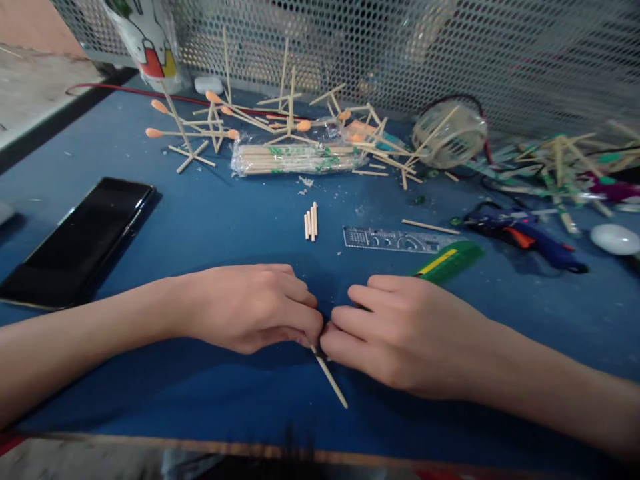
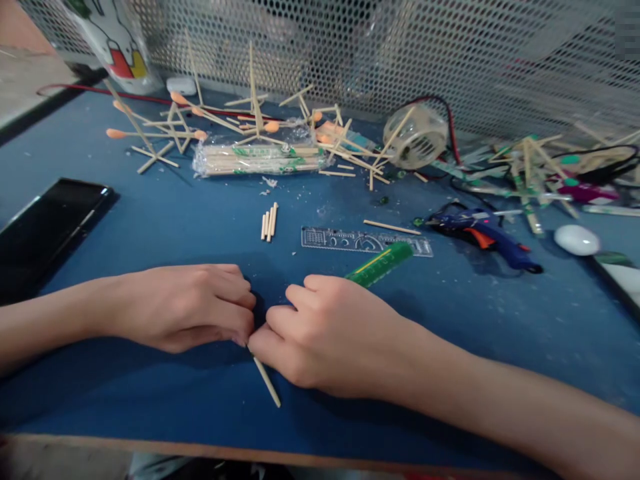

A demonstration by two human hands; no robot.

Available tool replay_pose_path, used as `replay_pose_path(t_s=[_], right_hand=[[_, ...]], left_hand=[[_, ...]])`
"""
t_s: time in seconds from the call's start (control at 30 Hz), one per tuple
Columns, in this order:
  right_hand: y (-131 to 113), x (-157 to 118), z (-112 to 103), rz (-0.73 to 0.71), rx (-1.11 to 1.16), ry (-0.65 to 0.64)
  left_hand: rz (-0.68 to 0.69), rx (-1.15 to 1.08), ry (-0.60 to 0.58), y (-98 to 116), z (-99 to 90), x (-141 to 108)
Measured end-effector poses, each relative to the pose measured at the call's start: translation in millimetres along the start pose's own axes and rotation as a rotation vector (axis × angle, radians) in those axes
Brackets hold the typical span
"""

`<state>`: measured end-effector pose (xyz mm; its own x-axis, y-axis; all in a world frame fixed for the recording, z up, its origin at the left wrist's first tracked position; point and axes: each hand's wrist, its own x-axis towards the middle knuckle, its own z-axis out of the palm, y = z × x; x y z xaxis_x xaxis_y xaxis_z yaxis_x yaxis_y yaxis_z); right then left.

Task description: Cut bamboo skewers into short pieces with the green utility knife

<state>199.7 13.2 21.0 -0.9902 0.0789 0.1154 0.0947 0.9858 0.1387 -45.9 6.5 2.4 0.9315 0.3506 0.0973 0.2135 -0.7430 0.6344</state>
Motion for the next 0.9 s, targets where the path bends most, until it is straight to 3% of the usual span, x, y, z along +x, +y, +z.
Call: replay_pose_path(t_s=[0.2,0.33,0.43,0.47,0.57,0.63,0.67,0.77,0.9], right_hand=[[-12,6,2,0.032,-0.016,0.028],[5,2,-7,-0.021,0.062,0.03],[20,-6,-27,-0.005,0.215,0.119],[24,-8,-34,0.033,0.334,0.184],[28,-11,-46,0.319,0.67,0.607],[29,-11,-45,0.48,0.847,0.868],[30,-11,-42,0.488,0.91,0.936],[35,-15,-24,0.449,0.94,0.928],[37,-28,6,0.439,1.108,0.747]], left_hand=[[-0.001,-0.018,0.008,0,0.3,-1],[-0.005,-0.001,0.008,1,-0.1,-2],[-0.011,0.033,-0.006,1,-1.1,-3],[-0.008,0.034,-0.011,1,-1.5,-3],[-0.001,0.027,-0.018,1,-2.3,-3],[-0.003,0.021,-0.02,1,-2.5,-4],[-0.003,0.019,-0.02,1,-2.5,-4],[-0.005,0.021,-0.024,2,-2.4,-4],[-0.007,0.036,-0.017,5,-2.7,-5]])
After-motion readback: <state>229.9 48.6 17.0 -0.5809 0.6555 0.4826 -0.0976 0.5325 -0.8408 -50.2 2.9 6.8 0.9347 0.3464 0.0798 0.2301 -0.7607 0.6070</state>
